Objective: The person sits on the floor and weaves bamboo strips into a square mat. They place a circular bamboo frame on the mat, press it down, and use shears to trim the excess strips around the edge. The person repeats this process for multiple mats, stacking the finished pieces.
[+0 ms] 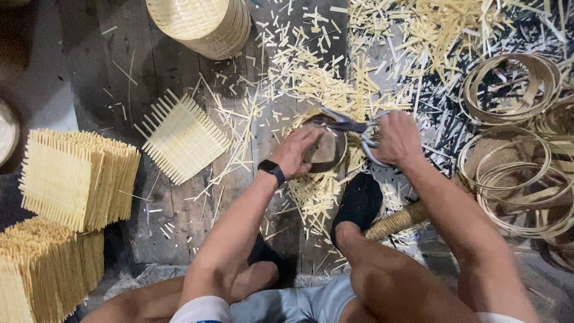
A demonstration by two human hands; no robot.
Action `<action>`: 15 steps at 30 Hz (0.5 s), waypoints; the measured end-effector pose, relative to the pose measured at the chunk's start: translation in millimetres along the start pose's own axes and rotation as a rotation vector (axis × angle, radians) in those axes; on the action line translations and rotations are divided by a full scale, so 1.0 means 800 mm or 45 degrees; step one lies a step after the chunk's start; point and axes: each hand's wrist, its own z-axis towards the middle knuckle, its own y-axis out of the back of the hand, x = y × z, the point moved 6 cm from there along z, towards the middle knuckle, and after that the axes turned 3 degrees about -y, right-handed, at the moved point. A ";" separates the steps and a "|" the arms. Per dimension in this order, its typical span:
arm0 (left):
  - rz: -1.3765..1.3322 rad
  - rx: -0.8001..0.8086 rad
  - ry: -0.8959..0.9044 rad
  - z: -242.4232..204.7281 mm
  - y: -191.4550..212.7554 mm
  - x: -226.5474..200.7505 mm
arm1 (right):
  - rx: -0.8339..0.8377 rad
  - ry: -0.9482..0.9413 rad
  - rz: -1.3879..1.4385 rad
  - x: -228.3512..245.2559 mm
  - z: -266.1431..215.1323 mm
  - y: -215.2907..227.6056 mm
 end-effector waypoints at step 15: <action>0.213 -0.419 0.360 -0.014 -0.025 -0.019 | -0.042 -0.046 0.104 0.009 -0.003 0.005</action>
